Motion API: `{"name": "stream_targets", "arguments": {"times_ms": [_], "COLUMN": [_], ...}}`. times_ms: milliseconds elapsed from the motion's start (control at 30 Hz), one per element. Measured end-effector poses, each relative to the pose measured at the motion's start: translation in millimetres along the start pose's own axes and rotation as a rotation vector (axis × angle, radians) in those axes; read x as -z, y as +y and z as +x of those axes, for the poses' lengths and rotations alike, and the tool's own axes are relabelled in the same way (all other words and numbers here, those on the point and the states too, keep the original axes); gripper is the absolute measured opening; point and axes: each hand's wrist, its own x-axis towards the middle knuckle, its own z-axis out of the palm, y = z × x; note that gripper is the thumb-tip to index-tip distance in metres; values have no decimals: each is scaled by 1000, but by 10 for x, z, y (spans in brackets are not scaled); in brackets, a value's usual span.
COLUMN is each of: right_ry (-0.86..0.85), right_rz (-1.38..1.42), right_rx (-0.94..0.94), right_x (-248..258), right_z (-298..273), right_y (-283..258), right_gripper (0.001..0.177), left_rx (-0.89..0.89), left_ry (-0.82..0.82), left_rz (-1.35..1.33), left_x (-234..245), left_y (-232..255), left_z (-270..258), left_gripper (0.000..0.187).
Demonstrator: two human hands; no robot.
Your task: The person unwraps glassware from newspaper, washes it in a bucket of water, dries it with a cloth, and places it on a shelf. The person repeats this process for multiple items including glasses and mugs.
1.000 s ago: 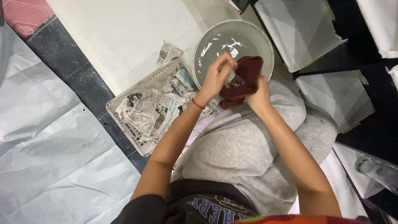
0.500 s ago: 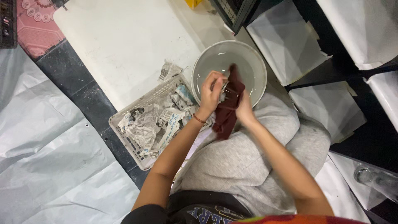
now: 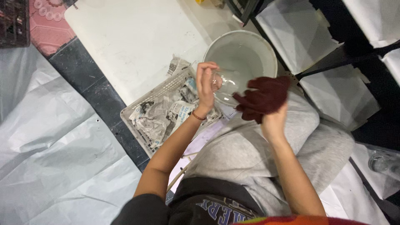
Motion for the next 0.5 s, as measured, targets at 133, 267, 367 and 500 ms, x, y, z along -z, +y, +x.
{"name": "stream_targets", "arguments": {"times_ms": [133, 267, 367, 500], "right_ry": [-155, -145, 113, 158], "right_rz": [375, -932, -1136, -817], "right_rx": [151, 740, 918, 661], "right_x": [-186, -388, -562, -538], "right_z": [-304, -404, -630, -785], "right_y": [-400, -477, -192, 257], "right_gripper": [40, 26, 34, 33], "left_rx": [72, 46, 117, 215], "left_ry": [-127, -177, -232, -323], "left_rz": [-31, 25, 36, 205], "left_x": [-14, 30, 160, 364], "left_y": [213, 472, 689, 836], "left_z": [-256, -419, -514, -742], "left_gripper": [28, 27, 25, 28]}}
